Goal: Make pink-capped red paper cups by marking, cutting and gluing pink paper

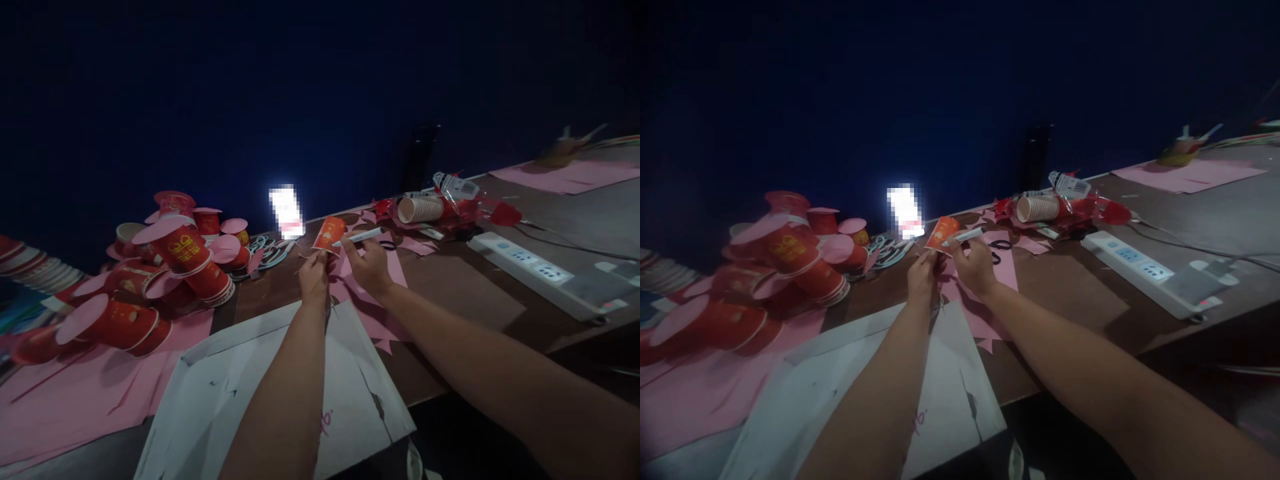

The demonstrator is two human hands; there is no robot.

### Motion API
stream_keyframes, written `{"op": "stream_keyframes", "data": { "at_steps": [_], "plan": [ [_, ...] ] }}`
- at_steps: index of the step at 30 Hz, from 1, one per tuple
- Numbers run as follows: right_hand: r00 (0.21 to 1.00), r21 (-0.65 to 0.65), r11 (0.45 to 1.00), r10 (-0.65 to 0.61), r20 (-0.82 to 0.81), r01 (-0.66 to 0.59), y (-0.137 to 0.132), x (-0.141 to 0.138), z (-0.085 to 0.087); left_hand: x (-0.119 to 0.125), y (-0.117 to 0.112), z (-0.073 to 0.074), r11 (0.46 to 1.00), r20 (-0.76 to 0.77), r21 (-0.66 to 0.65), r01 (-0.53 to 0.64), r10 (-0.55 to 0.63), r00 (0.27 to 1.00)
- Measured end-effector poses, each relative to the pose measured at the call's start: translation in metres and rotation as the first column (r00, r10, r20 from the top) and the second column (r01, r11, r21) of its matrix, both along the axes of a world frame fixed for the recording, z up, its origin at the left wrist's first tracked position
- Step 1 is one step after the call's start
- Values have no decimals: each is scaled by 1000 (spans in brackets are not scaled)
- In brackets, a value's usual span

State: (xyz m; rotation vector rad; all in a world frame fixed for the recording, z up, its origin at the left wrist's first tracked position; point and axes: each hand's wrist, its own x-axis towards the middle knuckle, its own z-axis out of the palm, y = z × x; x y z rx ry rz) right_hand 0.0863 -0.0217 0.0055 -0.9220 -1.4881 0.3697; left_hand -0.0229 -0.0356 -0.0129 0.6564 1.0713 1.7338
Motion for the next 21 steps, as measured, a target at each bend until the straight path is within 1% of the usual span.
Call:
{"op": "stream_keyframes", "data": {
  "at_steps": [3, 5, 8, 11, 13, 16, 21],
  "plan": [
    [997, 25, 999, -47, -61, 49, -1, 1, 3, 0, -2, 8, 996, 160, -63, -57, 66, 985],
    [996, 23, 998, -52, -67, 54, -1, 1, 4, 0, -4, 14, 993, 229, -94, -76, 95, 969],
    [998, 41, 998, -42, -50, 44, -1, 1, 4, -1, -7, 18, 992, 308, -106, -63, 93, 947],
    [999, 71, 997, -29, -19, 30, -3, 1, 3, -4, -8, 17, 997, 372, -72, -35, 60, 926],
    [1000, 85, 996, -19, -16, 21, -3, 1, 2, -5, -6, 16, 998, 406, -49, -27, 45, 913],
    [1000, 96, 995, -23, -7, 23, -2, 1, 0, -5, -4, 14, 998, 435, -49, -32, 50, 899],
    [1000, 116, 993, -19, 23, 16, -1, 2, -1, -2, -5, 18, 998, 416, -51, -31, 50, 908]
  ]
}}
